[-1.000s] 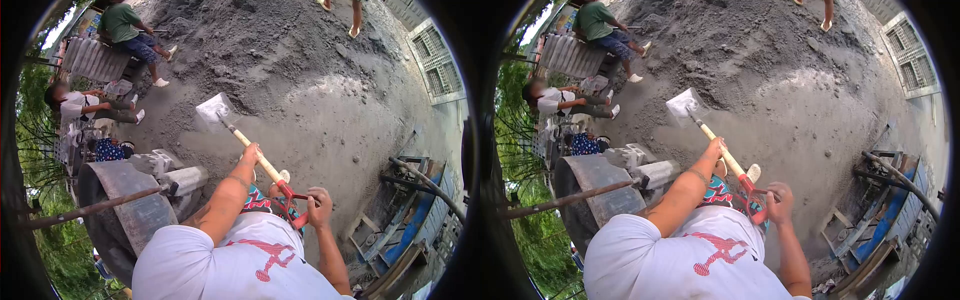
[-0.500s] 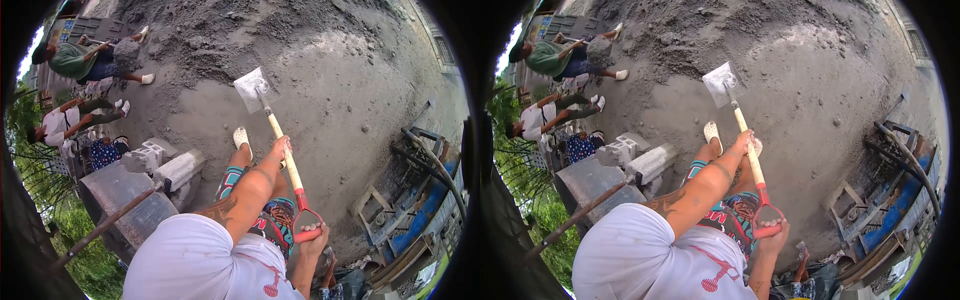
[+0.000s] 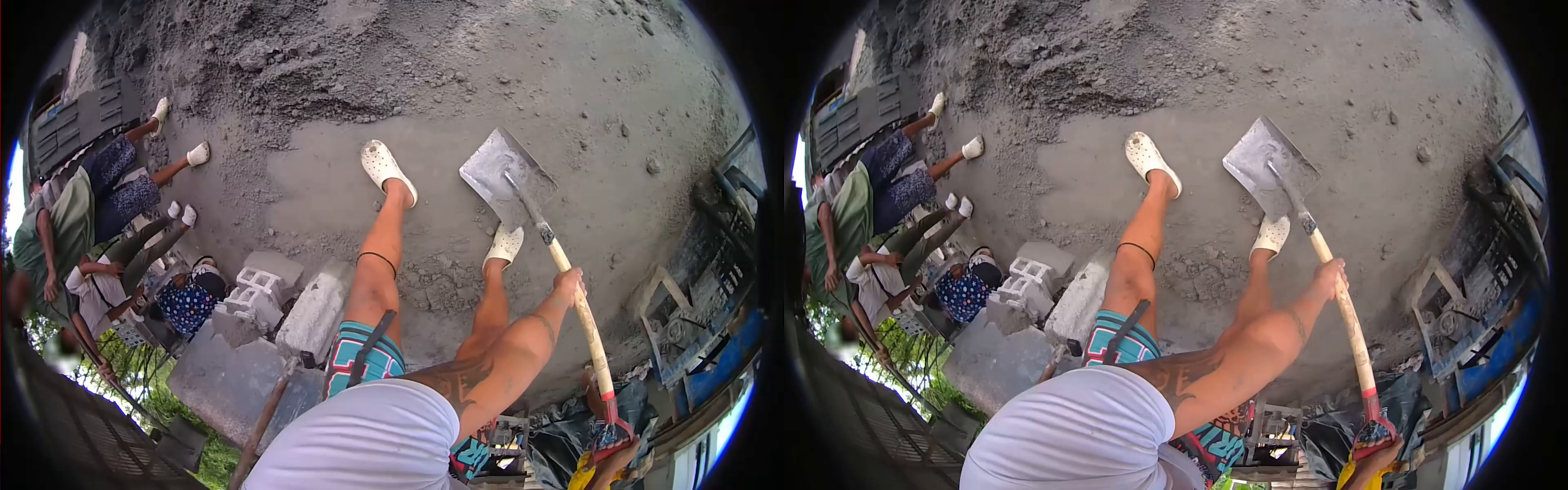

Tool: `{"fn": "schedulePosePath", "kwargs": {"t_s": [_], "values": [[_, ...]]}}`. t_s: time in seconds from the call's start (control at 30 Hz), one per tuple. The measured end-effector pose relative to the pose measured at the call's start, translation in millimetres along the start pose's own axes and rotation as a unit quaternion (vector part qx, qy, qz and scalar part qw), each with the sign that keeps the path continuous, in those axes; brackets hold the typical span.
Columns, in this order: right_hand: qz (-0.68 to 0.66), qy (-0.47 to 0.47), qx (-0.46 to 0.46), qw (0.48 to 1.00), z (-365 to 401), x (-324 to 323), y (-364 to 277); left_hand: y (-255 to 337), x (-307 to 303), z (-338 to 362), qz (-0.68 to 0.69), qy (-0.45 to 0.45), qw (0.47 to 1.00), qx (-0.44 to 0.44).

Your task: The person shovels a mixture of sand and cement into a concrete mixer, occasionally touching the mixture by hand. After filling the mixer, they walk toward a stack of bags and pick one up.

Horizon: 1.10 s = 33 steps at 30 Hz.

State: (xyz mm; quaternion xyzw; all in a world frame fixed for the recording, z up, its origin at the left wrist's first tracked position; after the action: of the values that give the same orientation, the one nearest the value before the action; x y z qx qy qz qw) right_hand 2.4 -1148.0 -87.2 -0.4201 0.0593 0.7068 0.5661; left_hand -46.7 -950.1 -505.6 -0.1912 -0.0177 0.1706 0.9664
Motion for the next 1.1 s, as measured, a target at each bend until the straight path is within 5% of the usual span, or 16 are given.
{"fn": "schedulePosePath", "kwargs": {"t_s": [0.03, 0.07, 0.1, 0.17, 0.23, 0.37, 0.5, 0.57, 0.67, 0.73, 0.9, 0.97, 1.1], "values": [[0.040, 0.051, -0.040, 0.997, 13.1, 65.7, -30.0, 50.8, 21.1, 1.1, 0.003, 0.010, 1.000, 0.009], [-0.002, -0.046, -0.002, 0.999, -10.2, 107.7, -33.6, 113.4, 42.3, 4.5, 0.016, 0.022, 1.000, 0.003], [0.028, -0.043, -0.011, 0.999, -10.7, 186.0, -45.2, 200.5, 61.4, -5.0, 0.047, -0.059, 0.995, 0.063], [0.053, -0.106, -0.005, 0.993, 29.1, 370.3, -75.2, 357.9, 77.1, 25.4, 0.067, -0.033, 0.991, 0.112], [0.021, -0.182, -0.029, 0.983, 8.2, 389.8, -59.9, 439.8, 87.7, 33.8, 0.061, -0.043, 0.986, 0.149], [0.009, -0.126, -0.034, 0.991, 53.2, 348.6, -3.3, 436.0, 47.1, 44.6, 0.079, -0.056, 0.989, 0.110], [-0.009, -0.124, -0.017, 0.992, 101.0, 338.0, 45.8, 444.6, 3.3, 110.0, -0.002, 0.046, 0.988, 0.149], [-0.011, -0.073, 0.042, 0.996, 110.8, 338.8, 71.2, 472.4, -14.1, 99.5, 0.003, -0.030, 0.987, 0.156], [0.005, -0.079, 0.006, 0.997, 140.3, 373.9, 86.8, 523.6, -19.2, 107.4, -0.017, -0.037, 0.995, 0.087], [-0.019, -0.069, -0.001, 0.997, 142.6, 369.6, 90.1, 516.5, -22.5, 122.7, -0.022, -0.027, 0.989, 0.145], [-0.022, -0.106, -0.047, 0.993, 162.9, 321.2, 59.0, 487.1, -23.4, 177.6, 0.006, -0.098, 0.986, 0.137], [-0.008, -0.134, -0.135, 0.982, 160.7, 289.0, 36.0, 466.0, -25.3, 212.9, 0.035, -0.176, 0.977, 0.118], [0.008, -0.210, -0.204, 0.956, 190.7, 257.9, -25.0, 436.2, -53.5, 301.7, 0.088, -0.188, 0.960, 0.187]]}}
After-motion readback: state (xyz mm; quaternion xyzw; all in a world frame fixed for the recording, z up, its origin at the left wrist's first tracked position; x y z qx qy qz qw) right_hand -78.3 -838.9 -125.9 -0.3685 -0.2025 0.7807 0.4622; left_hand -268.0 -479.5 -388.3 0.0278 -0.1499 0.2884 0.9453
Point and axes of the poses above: each hand's wrist, its own z-axis away from the middle knuckle, its own x-axis out of the palm, y = z × x, the point moved 5 cm from there along -z, towards the middle knuckle, and after that the axes turned 13 degrees about z, right-handed, at the moved point
